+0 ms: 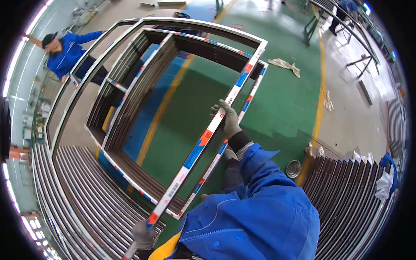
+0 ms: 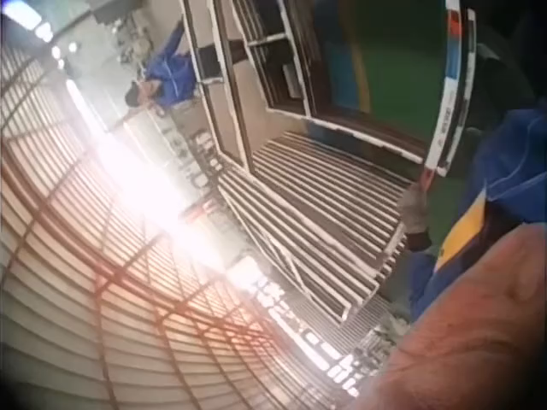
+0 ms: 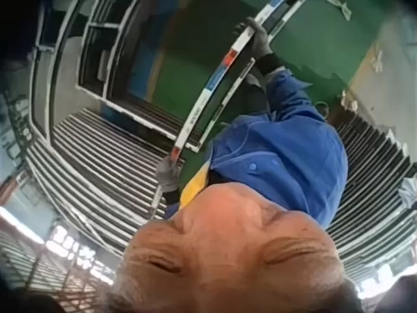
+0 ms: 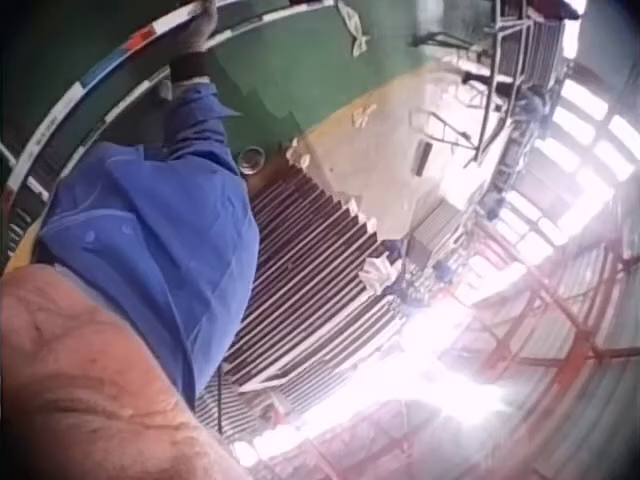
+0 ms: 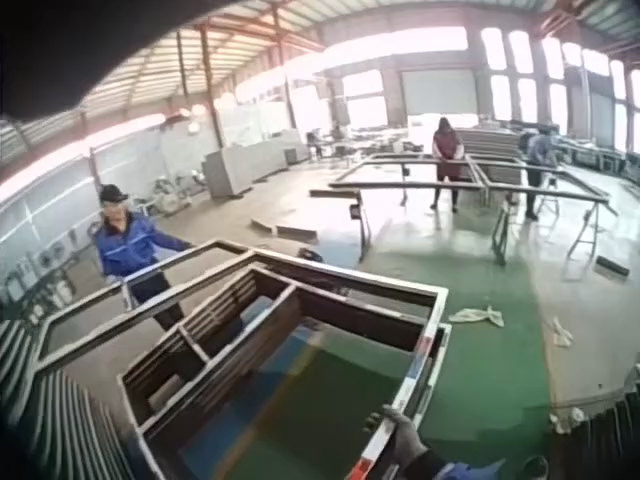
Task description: Stacking large metal or composite window/door frames on top of existing stacks in a fabrication facility.
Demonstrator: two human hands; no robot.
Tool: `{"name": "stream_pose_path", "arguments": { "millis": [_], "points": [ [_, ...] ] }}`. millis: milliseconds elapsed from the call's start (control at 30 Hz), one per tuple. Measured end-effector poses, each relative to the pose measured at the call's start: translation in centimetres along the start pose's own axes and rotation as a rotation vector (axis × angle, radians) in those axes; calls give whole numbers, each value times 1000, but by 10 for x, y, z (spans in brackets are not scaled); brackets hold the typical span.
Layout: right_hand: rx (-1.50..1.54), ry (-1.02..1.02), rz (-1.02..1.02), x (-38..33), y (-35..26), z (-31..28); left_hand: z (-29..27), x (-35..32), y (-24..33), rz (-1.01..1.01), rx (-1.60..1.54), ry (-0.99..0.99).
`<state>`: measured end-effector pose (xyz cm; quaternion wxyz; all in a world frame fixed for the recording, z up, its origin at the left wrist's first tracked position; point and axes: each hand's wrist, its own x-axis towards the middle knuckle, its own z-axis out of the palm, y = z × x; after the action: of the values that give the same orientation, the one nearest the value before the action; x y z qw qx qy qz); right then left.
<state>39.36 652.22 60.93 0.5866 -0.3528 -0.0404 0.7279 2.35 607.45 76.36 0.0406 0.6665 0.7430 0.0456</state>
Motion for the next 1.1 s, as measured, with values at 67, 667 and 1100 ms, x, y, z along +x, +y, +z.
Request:
{"name": "stream_pose_path", "arguments": {
  "millis": [67,667,1100],
  "points": [
    [-117,73,0,52,-20,-41,61,30,32,-16,-157,-113],
    [-960,646,34,276,-1,-303,481,134,105,-171,-137,-648],
    [-1073,676,176,305,-3,-343,521,136,103,-208,-164,-799]
  ]
}}
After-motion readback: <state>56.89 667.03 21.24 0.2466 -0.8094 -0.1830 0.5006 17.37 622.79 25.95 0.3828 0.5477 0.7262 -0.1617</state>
